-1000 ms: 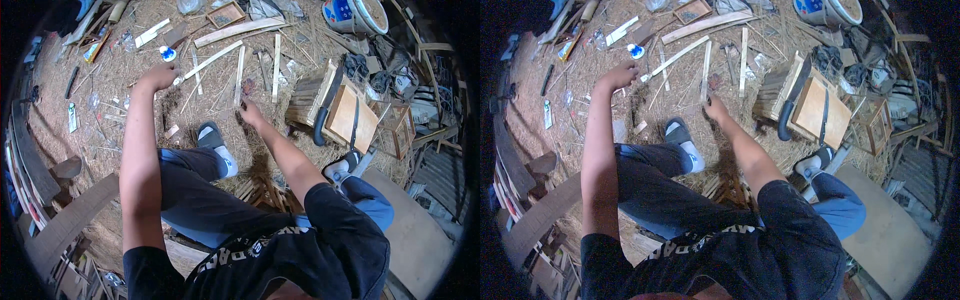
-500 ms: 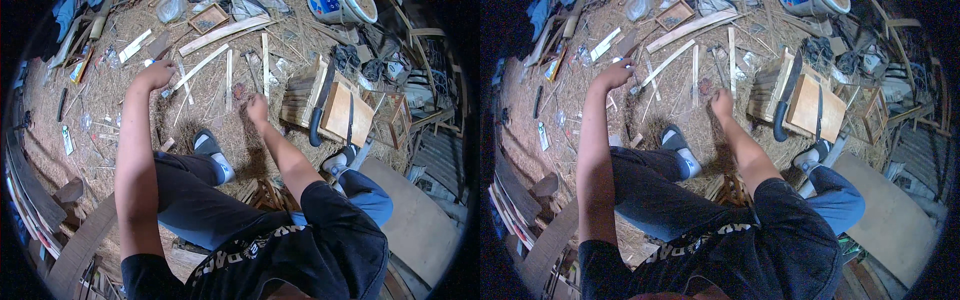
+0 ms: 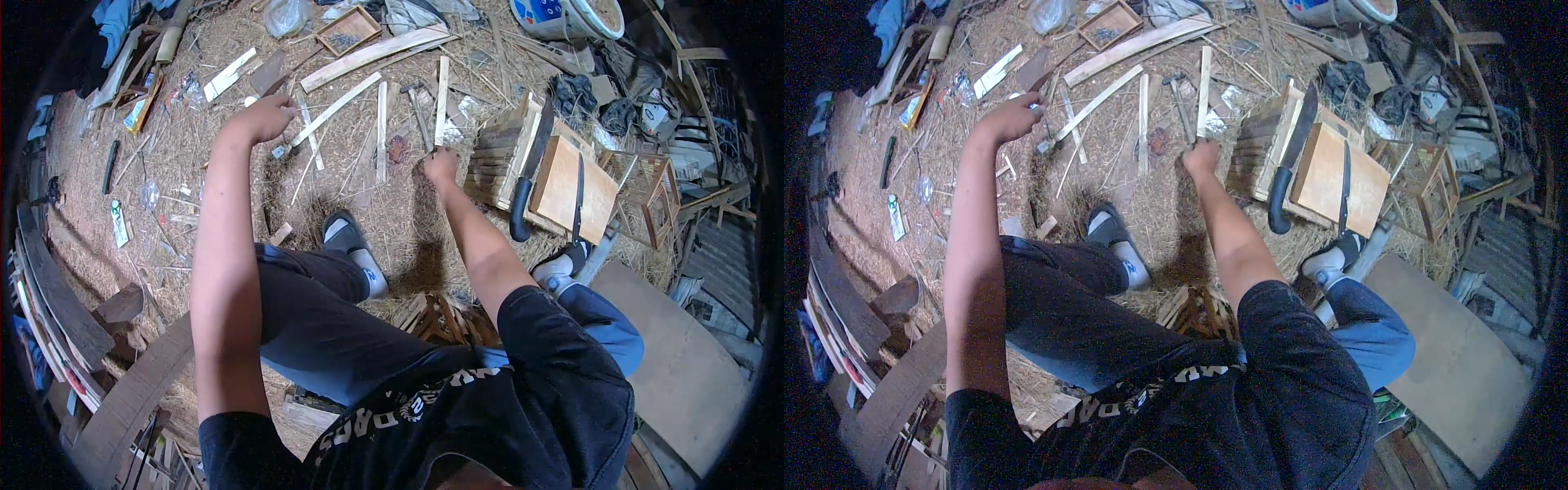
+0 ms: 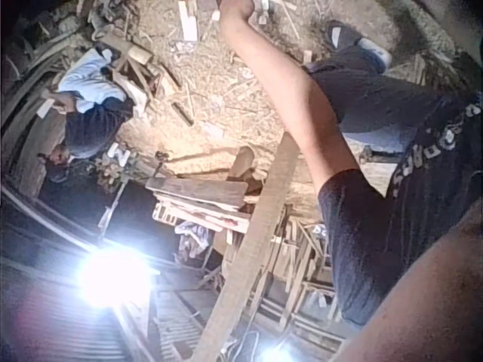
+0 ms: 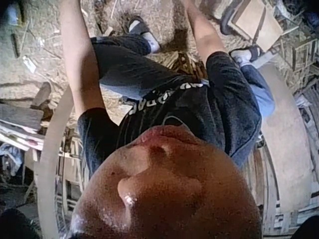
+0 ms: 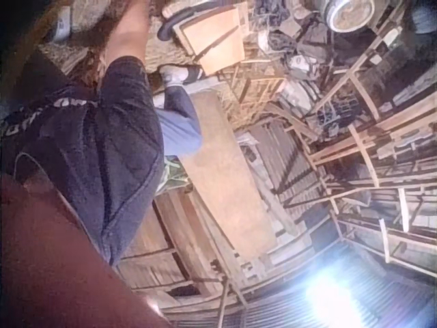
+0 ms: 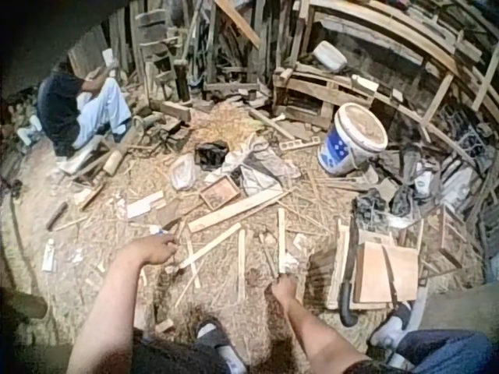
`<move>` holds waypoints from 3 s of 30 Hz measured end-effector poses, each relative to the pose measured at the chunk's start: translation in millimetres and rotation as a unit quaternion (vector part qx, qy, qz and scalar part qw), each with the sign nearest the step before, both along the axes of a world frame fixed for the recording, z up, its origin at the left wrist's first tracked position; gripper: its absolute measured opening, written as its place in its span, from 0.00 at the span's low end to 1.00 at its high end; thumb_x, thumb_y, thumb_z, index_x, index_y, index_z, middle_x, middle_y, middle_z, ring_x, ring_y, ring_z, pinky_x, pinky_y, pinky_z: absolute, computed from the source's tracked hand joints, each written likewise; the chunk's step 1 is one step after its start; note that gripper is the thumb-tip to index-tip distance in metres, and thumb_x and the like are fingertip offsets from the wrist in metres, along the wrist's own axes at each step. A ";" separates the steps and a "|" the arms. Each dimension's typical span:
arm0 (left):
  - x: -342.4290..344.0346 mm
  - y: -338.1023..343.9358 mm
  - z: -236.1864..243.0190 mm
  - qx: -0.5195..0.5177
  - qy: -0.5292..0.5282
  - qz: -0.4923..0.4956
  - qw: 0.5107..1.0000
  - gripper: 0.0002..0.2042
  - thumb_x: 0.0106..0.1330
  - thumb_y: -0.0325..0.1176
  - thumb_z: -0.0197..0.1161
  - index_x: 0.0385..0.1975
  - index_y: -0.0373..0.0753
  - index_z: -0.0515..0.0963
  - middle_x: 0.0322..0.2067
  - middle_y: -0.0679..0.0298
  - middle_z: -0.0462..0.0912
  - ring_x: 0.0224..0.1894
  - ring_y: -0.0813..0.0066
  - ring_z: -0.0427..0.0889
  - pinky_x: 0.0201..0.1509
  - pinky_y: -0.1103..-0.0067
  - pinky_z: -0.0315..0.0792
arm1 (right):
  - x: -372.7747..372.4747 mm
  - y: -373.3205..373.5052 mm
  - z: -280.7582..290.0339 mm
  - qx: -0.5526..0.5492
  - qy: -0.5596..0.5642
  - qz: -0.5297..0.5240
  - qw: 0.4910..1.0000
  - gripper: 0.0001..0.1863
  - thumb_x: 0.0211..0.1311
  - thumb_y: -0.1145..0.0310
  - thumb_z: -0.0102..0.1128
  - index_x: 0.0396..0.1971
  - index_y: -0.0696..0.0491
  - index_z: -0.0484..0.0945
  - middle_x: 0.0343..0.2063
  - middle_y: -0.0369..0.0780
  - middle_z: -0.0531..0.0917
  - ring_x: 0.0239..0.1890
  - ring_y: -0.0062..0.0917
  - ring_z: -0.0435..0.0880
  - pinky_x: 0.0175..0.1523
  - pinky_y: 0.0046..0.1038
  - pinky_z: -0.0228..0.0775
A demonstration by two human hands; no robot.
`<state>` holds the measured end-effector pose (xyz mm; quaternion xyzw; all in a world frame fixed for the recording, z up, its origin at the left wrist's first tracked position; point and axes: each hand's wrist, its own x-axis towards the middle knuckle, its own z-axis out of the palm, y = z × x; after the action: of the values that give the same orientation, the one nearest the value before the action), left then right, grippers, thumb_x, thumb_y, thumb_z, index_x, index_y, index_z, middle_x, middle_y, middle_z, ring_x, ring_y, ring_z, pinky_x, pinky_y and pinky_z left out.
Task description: The person assembles and refines a wooden birdcage by hand, using a knife to shave and fit wooden strips into the frame, and inserting thin dowels to form the cage walls.
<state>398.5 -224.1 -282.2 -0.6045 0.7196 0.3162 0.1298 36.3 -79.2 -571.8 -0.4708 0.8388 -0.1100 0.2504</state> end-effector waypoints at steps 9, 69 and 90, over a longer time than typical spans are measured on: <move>-3.4 10.1 8.2 0.006 -0.014 0.011 1.000 0.24 0.73 0.50 0.56 0.63 0.43 0.75 0.57 0.49 0.83 0.56 0.54 0.83 0.62 0.64 0.73 | -2.6 -9.6 14.9 0.038 -0.112 -0.028 0.993 0.16 0.60 0.64 0.63 0.46 0.54 0.87 0.44 0.52 0.84 0.48 0.49 0.85 0.56 0.45 0.76; -413.4 96.7 156.4 0.202 0.835 0.162 0.485 0.12 0.81 0.41 0.50 0.49 0.39 0.74 0.34 0.65 0.75 0.36 0.70 0.75 0.46 0.70 0.72 | -255.9 234.6 248.6 -0.208 0.156 -0.042 0.965 0.25 0.59 0.65 0.67 0.54 0.60 0.76 0.41 0.55 0.80 0.46 0.53 0.81 0.55 0.47 0.74; -354.0 7.2 130.8 0.186 0.856 0.177 0.449 0.12 0.78 0.43 0.55 0.47 0.41 0.79 0.36 0.66 0.81 0.36 0.70 0.78 0.40 0.70 0.72 | -122.6 113.2 239.3 -0.209 0.037 0.017 0.977 0.19 0.70 0.66 0.53 0.58 0.54 0.67 0.27 0.57 0.85 0.29 0.55 0.85 0.36 0.53 0.76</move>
<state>44.5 -216.9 -151.5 -0.1043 0.2686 0.8160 -0.5011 -86.3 34.0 -332.5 -0.5308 0.7977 -0.2610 0.1176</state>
